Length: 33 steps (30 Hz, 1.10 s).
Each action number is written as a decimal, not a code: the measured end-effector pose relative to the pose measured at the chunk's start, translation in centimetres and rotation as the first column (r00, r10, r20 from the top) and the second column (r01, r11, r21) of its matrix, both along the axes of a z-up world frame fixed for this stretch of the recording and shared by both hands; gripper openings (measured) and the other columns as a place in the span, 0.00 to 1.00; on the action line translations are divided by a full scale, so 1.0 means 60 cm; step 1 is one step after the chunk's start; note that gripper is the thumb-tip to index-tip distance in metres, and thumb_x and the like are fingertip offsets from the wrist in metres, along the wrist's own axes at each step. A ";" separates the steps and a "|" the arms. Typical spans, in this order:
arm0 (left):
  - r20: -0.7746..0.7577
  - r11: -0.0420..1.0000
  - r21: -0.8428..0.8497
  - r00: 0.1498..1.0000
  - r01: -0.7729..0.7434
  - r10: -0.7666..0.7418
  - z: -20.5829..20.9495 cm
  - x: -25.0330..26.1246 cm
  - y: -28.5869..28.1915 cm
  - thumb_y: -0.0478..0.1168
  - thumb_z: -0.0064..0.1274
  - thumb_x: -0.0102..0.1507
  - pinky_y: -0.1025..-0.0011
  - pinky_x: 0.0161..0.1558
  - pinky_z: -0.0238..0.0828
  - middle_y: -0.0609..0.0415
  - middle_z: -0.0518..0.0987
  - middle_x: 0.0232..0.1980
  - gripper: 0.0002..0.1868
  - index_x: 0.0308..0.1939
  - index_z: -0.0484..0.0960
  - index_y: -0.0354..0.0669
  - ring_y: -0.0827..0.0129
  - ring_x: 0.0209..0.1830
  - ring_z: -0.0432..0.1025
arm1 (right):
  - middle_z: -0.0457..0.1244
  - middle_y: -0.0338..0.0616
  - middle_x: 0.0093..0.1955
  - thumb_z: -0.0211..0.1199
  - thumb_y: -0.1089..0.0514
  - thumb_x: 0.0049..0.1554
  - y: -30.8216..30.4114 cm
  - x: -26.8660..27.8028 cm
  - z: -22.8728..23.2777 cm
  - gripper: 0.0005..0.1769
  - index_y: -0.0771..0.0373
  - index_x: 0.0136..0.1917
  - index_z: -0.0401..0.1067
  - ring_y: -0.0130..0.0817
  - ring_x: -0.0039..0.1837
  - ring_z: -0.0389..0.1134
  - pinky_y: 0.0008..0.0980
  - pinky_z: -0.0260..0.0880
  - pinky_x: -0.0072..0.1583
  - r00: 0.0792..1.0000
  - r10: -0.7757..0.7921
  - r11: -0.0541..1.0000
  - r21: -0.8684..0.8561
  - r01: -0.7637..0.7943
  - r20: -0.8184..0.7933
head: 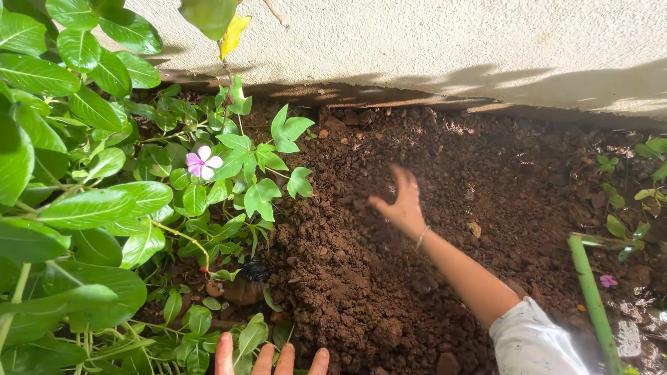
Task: Digging and loosening soil in a garden area using hands and a small hand hoe.
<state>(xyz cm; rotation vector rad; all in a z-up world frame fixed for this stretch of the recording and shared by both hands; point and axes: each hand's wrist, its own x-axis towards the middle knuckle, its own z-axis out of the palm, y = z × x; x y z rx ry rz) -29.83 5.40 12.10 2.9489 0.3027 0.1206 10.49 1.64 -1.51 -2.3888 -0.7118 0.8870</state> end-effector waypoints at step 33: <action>-0.136 0.974 -0.069 0.965 0.218 -0.226 0.212 0.012 -0.052 0.69 0.51 0.49 0.25 0.63 0.43 0.38 0.77 0.48 0.52 0.72 0.65 0.47 0.47 0.49 0.72 | 0.55 0.61 0.73 0.51 0.23 0.55 -0.022 -0.053 -0.131 0.46 0.58 0.72 0.63 0.55 0.72 0.57 0.51 0.60 0.68 0.819 0.509 0.860 -0.178 -0.477 0.266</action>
